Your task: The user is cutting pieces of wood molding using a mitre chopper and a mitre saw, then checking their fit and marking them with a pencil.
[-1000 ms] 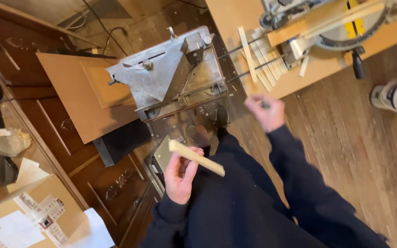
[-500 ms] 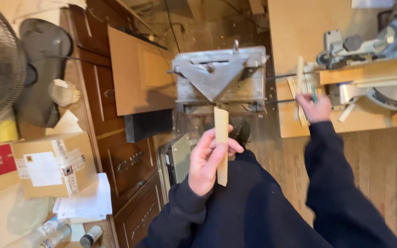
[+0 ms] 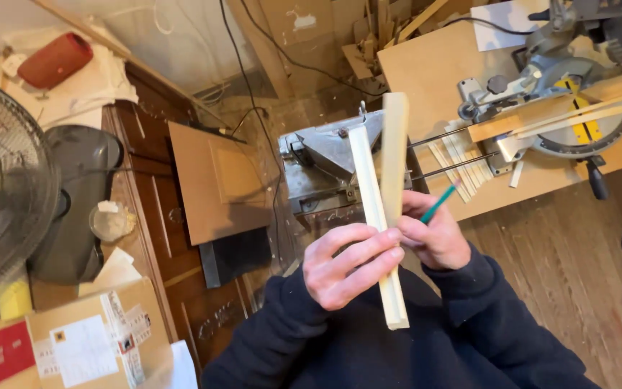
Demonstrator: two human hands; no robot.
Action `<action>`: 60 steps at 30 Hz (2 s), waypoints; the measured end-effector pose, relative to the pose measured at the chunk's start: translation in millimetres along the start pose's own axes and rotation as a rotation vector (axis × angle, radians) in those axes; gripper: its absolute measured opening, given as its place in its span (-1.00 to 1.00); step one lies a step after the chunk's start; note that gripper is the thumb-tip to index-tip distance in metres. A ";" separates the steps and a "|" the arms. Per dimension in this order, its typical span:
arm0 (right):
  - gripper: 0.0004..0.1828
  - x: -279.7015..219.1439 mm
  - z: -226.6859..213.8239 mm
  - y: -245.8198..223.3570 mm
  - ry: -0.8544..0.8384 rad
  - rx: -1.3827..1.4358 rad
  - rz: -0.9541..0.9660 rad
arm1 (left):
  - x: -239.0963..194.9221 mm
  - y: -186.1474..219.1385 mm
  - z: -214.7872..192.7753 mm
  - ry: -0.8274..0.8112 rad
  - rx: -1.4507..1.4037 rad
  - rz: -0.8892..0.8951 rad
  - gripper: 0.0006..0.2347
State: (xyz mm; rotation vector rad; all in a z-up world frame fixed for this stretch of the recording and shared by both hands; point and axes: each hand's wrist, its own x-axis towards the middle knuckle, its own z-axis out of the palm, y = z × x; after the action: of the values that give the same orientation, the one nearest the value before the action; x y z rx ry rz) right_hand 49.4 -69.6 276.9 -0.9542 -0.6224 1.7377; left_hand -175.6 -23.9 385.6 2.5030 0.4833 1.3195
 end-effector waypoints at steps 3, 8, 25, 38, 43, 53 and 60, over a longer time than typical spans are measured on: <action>-0.63 9.5 21.4 -5.2 -0.037 0.120 0.009 | -15.0 -13.7 0.2 0.017 0.063 0.078 -0.70; -0.60 15.7 44.1 -9.0 0.000 0.134 0.040 | -24.0 -29.5 -10.7 0.090 -0.026 0.071 -0.74; -0.68 83.6 70.2 -34.3 0.132 -0.693 -0.584 | 20.9 -113.9 2.3 0.123 -0.751 -0.660 -0.60; -0.68 88.8 67.3 -38.0 0.213 -0.826 -0.719 | 11.9 -134.8 10.6 0.042 -0.630 -0.427 -0.73; -0.68 95.1 63.2 -33.5 0.216 -0.857 -0.701 | 11.4 -139.2 8.0 0.029 -0.633 -0.467 -0.74; -0.64 93.0 59.3 -26.0 0.237 -0.921 -0.724 | 10.0 -137.2 9.8 0.037 -0.683 -0.482 -0.75; -0.60 29.7 106.8 -58.3 0.325 -1.164 -0.832 | 26.7 -114.0 -13.9 -0.023 -1.040 -0.569 -0.78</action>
State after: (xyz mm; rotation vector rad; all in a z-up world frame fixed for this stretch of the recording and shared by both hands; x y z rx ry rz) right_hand -13.9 -18.1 371.9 -1.3968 -1.5861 0.3587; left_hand -191.9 91.7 369.1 1.3818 0.3284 0.9367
